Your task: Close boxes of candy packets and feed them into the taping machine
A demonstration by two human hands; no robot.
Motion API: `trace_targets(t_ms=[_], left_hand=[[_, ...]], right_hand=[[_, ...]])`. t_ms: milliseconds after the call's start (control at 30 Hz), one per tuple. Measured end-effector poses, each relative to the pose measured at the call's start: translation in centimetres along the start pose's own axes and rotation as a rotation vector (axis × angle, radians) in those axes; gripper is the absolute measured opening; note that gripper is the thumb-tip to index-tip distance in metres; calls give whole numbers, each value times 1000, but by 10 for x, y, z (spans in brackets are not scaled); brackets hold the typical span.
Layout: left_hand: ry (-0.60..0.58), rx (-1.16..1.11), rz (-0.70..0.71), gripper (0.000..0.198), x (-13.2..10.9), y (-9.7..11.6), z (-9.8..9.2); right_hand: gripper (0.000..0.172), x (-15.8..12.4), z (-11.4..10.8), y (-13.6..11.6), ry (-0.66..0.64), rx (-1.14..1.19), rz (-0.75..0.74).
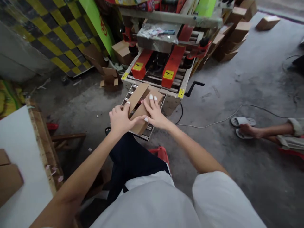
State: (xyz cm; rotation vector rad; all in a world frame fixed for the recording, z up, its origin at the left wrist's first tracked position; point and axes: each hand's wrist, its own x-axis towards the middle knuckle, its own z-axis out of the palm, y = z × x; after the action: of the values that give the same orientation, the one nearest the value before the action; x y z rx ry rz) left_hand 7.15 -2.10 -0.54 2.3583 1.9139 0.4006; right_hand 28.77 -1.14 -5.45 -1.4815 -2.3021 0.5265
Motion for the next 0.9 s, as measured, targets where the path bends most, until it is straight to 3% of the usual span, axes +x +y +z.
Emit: trace_targets(t_ms=[67, 133, 233, 333, 467, 667, 733, 833, 900], left_hand=[[-48, -170, 14, 59, 14, -24, -2], [-74, -372, 14, 45, 35, -45, 4], [-46, -610, 3, 38, 70, -57, 29], [-95, -738, 68, 47, 91, -52, 55], [-181, -676, 246, 59, 91, -46, 68], [-185, -487, 238, 57, 82, -42, 58], [-191, -475, 220, 56, 81, -41, 56], [-213, -485, 209, 57, 84, -42, 58], [-206, -485, 211, 57, 90, -40, 60]], right_hand=[[81, 4, 14, -13, 73, 57, 94], [80, 16, 21, -19, 150, 52, 137], [78, 32, 19, -14, 193, 38, 98], [78, 35, 13, -5, 183, 39, 68], [75, 38, 5, -4, 144, -13, 86], [70, 55, -4, -23, 68, -145, 135], [79, 44, -5, -38, 44, -162, 122], [108, 15, 1, -65, -14, -195, 36], [115, 0, 9, -79, -37, -236, -2]])
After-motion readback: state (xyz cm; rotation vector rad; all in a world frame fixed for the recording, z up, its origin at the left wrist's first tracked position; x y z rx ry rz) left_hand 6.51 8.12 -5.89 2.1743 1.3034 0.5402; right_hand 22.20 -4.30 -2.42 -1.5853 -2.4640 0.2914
